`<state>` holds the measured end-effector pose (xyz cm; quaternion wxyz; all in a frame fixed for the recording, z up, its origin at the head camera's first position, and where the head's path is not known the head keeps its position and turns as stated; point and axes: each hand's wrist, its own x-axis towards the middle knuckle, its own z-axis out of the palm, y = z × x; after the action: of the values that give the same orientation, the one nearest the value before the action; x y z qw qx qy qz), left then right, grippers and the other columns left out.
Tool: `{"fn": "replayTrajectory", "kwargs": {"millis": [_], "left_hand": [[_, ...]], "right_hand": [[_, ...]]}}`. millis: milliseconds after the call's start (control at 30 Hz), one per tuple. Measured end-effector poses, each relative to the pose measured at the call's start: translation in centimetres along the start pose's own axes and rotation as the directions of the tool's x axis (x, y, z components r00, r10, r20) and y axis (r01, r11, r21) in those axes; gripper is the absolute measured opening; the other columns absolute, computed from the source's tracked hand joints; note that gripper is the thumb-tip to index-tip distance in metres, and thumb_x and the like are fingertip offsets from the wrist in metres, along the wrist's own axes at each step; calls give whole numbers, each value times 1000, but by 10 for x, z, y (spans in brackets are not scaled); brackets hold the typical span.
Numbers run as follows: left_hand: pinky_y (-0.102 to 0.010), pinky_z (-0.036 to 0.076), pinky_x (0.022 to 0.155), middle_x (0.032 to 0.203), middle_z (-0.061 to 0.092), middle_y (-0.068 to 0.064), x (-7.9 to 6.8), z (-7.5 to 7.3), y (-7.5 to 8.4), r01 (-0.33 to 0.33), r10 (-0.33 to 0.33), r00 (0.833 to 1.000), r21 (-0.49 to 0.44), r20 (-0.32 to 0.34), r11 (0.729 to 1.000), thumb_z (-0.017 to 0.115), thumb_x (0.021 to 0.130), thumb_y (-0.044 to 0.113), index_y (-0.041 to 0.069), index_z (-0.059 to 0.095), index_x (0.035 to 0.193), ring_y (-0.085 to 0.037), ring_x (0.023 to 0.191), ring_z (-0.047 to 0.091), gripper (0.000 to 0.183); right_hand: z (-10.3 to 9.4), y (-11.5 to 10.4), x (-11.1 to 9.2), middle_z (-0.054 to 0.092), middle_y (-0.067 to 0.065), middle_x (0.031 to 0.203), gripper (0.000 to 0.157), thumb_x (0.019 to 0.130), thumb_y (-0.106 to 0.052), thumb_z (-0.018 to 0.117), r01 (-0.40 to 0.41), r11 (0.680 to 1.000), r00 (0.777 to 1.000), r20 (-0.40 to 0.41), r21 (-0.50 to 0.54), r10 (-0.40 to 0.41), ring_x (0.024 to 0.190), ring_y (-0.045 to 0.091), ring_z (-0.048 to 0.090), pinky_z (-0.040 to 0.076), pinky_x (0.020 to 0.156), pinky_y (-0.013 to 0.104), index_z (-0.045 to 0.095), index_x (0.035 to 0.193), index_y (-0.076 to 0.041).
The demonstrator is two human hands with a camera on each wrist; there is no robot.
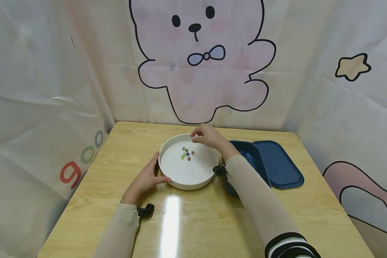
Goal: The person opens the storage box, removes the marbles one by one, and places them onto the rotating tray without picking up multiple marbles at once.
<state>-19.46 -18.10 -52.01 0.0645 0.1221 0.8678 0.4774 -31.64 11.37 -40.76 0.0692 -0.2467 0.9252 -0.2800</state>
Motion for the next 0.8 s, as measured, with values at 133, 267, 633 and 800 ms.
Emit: {"fn": "replayTrajectory", "kwargs": {"millis": [133,267,633,800], "left_hand": [[-57,13,126,173,5,-7,-3,1,0,8,-8,1000,0,9,1000,91,72,51,16,-3,166,-31,159,7,138],[-58,14,126,173,6,-6,-2,-1,1,5,-5,1000,4,-7,1000,89,70,59,16,-2,167,-31,159,8,139],[-58,14,126,173,4,-4,-4,0,3,6,-5,1000,-6,16,1000,88,70,57,24,-5,166,-31,159,6,138],[-59,14,125,173,5,-6,-5,1,4,16,-16,1000,7,19,1000,88,71,58,24,-6,166,-33,159,7,138]], "right_hand": [[-16,1,-15,57,7,111,24,97,-26,74,20,1000,999,-43,-23,-21,103,25,54,50,91,42,76,117,-13],[-35,2,-26,58,10,114,24,96,-24,75,39,999,995,-87,-30,-42,107,27,54,49,95,45,75,118,-12],[-67,30,-67,60,9,114,23,97,-23,73,19,998,987,-161,-68,-29,109,28,54,48,97,47,75,117,-12],[-75,47,-82,59,10,117,23,98,-23,73,-12,1000,981,-194,-28,7,113,29,54,47,100,50,75,118,-12]]}}
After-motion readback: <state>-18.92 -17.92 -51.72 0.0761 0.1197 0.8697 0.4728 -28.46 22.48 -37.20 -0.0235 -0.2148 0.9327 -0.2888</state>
